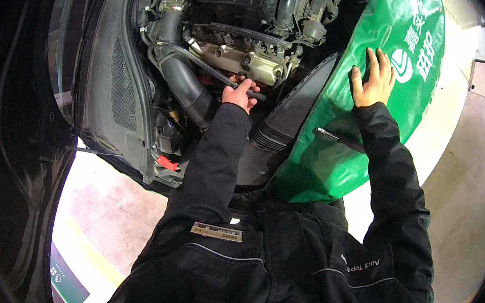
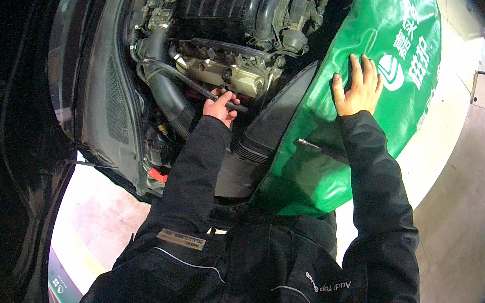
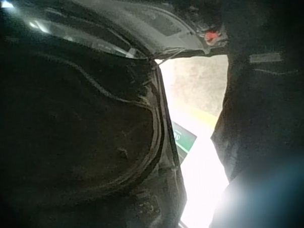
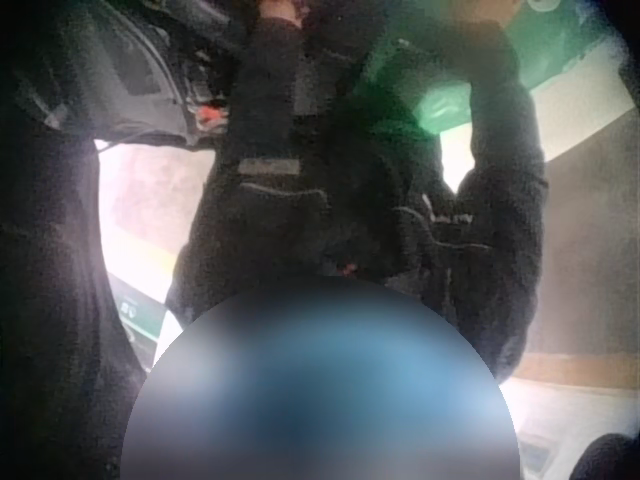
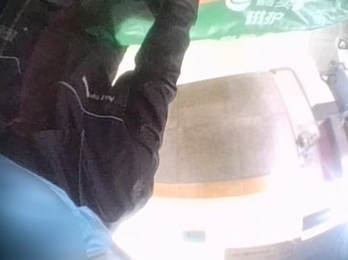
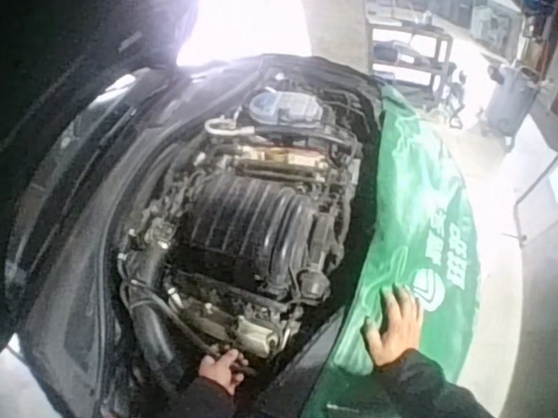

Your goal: The person installs a black plastic air intake duct into the engine bay of a car with the hood open. They align the duct, secure it with a hose clamp using a screwdriver, and then walk to a cabinet to retrieve a blue-capped fluid container.

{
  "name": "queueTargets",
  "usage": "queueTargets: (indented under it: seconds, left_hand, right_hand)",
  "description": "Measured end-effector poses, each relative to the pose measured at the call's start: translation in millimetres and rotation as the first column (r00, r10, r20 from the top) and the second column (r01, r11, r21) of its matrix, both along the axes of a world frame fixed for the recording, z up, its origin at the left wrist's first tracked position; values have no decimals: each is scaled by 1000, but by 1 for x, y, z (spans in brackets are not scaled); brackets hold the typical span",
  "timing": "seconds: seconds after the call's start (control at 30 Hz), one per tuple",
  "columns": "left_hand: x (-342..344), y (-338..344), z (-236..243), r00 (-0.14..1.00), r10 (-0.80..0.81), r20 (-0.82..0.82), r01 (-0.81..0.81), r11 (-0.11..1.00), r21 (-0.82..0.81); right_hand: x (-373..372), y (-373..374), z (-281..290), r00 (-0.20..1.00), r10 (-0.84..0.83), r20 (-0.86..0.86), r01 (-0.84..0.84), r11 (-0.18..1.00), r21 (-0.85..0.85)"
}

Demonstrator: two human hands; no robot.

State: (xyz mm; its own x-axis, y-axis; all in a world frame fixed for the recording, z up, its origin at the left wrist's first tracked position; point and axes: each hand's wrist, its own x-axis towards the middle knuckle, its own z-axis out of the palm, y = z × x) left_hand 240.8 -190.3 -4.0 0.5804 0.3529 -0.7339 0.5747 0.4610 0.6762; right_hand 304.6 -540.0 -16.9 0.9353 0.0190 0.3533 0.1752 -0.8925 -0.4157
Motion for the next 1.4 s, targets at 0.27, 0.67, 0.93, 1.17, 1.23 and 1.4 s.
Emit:
queueTargets:
  seconds: [0.27, 0.67, 0.93, 1.17, 1.23, 1.4]
  left_hand:
    - [2, -3, -11, 997, -36, -63, 49, 977, 207]
    - [-12, 23, -24, 998, -7, 69, -1, 993, 122]
    - [-6, 17, -19, 973, 201, 110, -211, 974, 88]
    - [-9, 24, -29, 932, 329, 152, -308, 940, -147]
    - [-9, 25, -27, 956, 248, 159, -235, 967, -95]
    - [5, 23, -16, 991, 20, 130, -20, 1000, 5]
  right_hand:
    - [1, 0, 0, 1000, -1, 4, 1, 1000, 14]
    - [0, 0, -1, 1000, -6, 0, 6, 1000, -5]
    - [0, 0, -2, 1000, -8, -6, 9, 1000, 7]
    - [-1, 0, -2, 1000, -10, 13, 10, 1000, 23]
    - [0, 0, -2, 1000, -8, 8, 8, 1000, 19]
    - [0, 1, -1, 1000, -14, 11, 14, 1000, 16]
